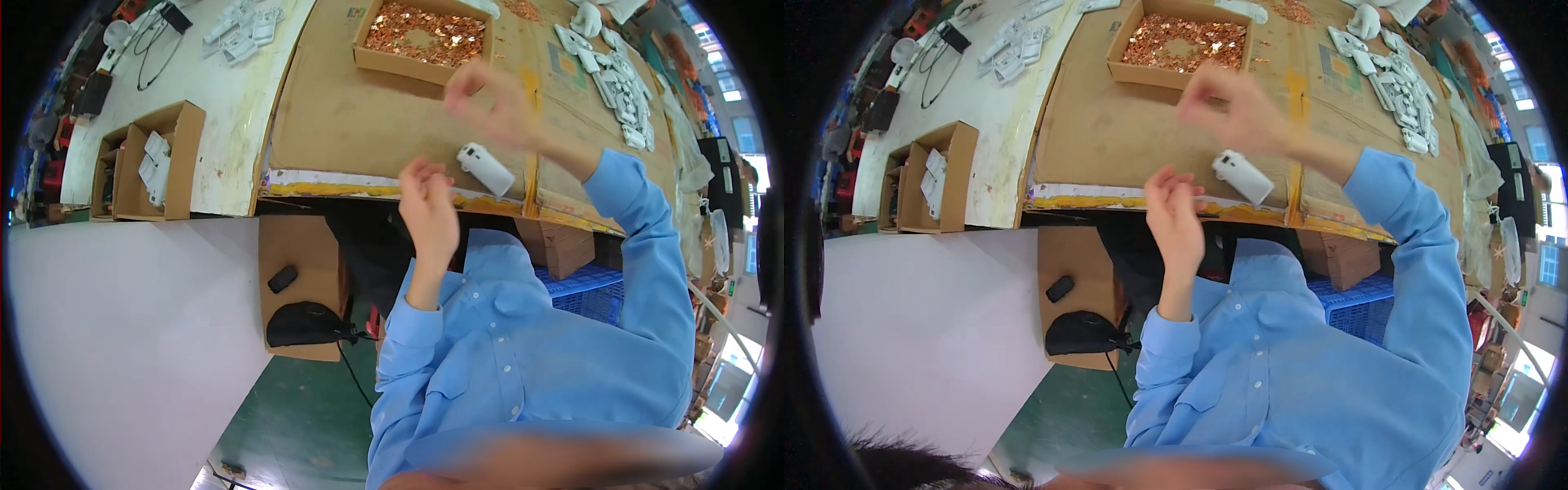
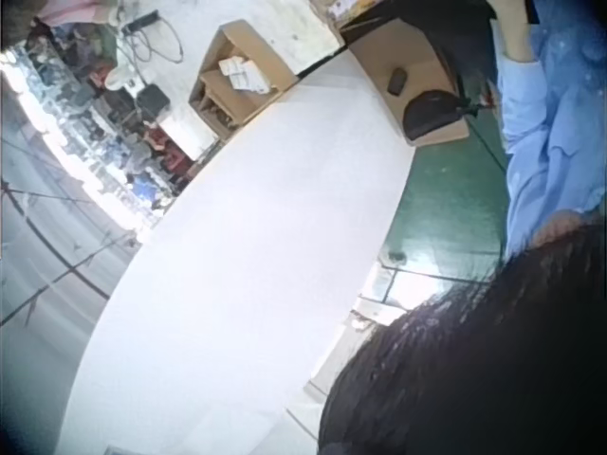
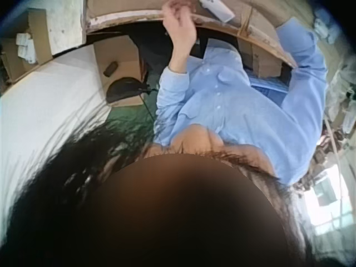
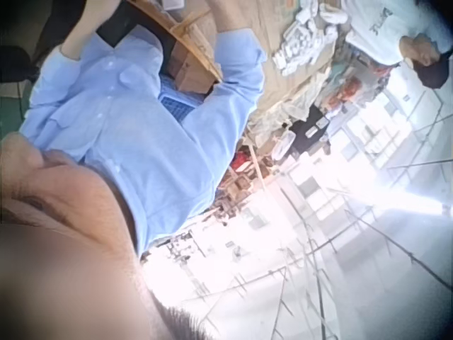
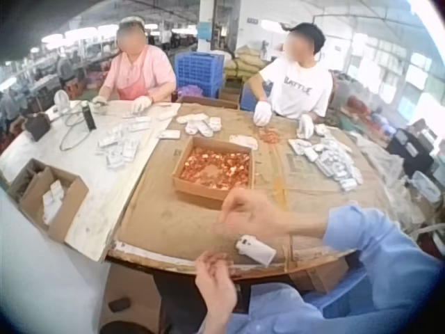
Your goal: Assembling small electronic components by manually inserting metal pieces into plastic housings at a factory workbench.
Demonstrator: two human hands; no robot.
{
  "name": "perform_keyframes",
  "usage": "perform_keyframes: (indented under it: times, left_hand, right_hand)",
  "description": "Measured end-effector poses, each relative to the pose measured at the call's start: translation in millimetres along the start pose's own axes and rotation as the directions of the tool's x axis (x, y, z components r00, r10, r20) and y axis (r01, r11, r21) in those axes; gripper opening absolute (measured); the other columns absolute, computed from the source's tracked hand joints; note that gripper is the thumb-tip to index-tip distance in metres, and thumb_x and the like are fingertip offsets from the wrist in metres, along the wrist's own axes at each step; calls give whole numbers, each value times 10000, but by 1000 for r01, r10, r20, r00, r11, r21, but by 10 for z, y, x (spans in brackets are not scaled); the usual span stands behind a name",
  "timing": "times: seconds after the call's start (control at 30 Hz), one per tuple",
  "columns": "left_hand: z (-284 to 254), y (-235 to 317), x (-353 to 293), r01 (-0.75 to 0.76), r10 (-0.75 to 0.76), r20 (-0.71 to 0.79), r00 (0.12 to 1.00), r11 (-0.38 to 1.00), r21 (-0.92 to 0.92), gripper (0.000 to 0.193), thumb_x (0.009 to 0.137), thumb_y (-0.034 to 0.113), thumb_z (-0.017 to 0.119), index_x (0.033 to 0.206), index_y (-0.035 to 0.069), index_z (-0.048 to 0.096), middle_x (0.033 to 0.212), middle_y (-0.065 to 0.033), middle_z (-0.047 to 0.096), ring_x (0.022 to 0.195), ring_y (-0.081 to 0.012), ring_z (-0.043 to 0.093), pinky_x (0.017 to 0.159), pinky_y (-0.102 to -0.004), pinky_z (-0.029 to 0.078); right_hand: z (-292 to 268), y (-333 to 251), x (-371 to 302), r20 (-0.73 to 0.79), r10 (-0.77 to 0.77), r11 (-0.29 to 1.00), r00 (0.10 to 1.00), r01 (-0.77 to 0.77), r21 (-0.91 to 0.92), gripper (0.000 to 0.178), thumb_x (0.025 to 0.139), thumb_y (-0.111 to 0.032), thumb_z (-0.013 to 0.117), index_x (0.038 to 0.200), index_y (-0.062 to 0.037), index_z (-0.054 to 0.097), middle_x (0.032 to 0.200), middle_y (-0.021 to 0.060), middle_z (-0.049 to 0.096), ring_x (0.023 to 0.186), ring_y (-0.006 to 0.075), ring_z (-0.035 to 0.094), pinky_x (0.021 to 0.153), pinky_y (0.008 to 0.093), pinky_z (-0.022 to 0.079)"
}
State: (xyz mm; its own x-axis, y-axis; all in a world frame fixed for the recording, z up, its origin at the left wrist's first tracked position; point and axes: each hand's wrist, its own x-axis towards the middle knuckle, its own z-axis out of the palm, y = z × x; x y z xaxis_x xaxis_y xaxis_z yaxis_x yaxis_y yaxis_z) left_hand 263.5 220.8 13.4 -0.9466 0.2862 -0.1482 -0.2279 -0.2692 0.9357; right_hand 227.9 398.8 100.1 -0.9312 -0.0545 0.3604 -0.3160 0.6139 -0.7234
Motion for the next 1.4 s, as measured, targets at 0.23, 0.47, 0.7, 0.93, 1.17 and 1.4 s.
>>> perform_keyframes:
  times: [0.23,0.47,0.7,0.93,1.17,1.4]
  left_hand:
    - [444,34,-101,-606,343,499,796,468,643,546,786,339,734,1191,22,549,999,-92,567,848,-274,608,643,-359,519]
    - [767,-174,168,-540,183,510,841,343,769,543,700,405,800,1024,52,545,1046,-119,486,779,-240,620,539,-320,543]
    - [784,-225,186,-513,152,493,857,342,787,519,715,357,791,1061,51,554,1134,-141,462,761,-258,647,544,-319,548]
    - [776,-198,213,-557,156,538,829,334,761,482,743,309,753,1085,47,539,1212,-198,441,737,-282,653,553,-367,557]
    - [817,-171,176,-502,98,496,863,287,816,437,765,222,680,1133,67,503,1213,-215,436,787,-353,644,588,-430,562]
    - [623,-68,149,-443,258,361,896,488,752,525,773,93,575,1262,-31,429,1167,-242,514,945,-461,603,734,-501,537]
  right_hand:
    - [-486,583,819,-68,218,797,974,-218,-563,187,808,-207,657,757,-28,643,765,153,657,736,321,629,659,403,494]
    - [-476,1421,1099,440,-179,444,880,471,-762,137,805,-172,572,762,-80,665,895,98,676,875,272,646,739,410,514]
    - [-319,1454,1261,580,29,278,814,550,-787,135,782,-173,565,733,-107,672,847,52,664,863,226,643,729,372,514]
    - [-269,1343,1287,570,172,202,804,537,-819,159,809,-174,558,718,-102,667,831,53,666,875,227,645,715,357,520]
    - [-680,603,965,365,150,433,919,271,-860,162,874,-170,538,964,-85,643,960,122,635,896,277,635,714,400,521]
    - [-949,84,-497,102,-71,808,992,117,-577,159,888,-192,609,895,-38,571,668,116,593,599,294,563,572,384,433]
